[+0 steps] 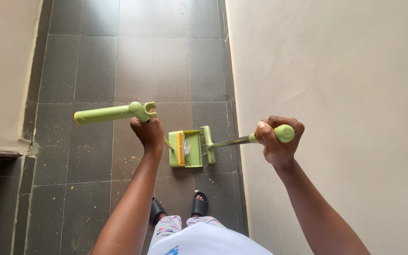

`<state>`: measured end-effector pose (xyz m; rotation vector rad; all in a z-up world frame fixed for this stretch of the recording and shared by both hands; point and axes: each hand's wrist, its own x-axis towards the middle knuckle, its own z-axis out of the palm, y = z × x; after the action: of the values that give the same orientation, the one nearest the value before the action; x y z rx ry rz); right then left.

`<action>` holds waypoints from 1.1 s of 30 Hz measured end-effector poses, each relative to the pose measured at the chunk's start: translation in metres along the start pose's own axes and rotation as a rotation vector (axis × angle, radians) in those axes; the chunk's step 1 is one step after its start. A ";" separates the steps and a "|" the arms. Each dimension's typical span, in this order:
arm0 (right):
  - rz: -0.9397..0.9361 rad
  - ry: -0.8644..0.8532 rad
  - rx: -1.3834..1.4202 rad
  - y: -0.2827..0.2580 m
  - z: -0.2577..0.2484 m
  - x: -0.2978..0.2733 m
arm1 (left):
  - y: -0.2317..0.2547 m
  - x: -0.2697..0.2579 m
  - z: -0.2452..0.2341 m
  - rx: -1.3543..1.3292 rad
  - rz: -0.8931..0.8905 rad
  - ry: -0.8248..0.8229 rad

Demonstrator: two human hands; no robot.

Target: Sweeping debris into a dustpan on a balcony floor.

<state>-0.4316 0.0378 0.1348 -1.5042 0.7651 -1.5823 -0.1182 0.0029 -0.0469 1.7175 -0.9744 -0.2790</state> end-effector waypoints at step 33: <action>0.085 -0.165 -0.220 0.050 0.025 -0.016 | -0.006 0.001 -0.010 0.108 0.065 0.057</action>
<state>-0.4003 0.0297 0.0860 -1.7125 0.9187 -1.3269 -0.1082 0.0094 -0.0479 1.7780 -1.0175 -0.1365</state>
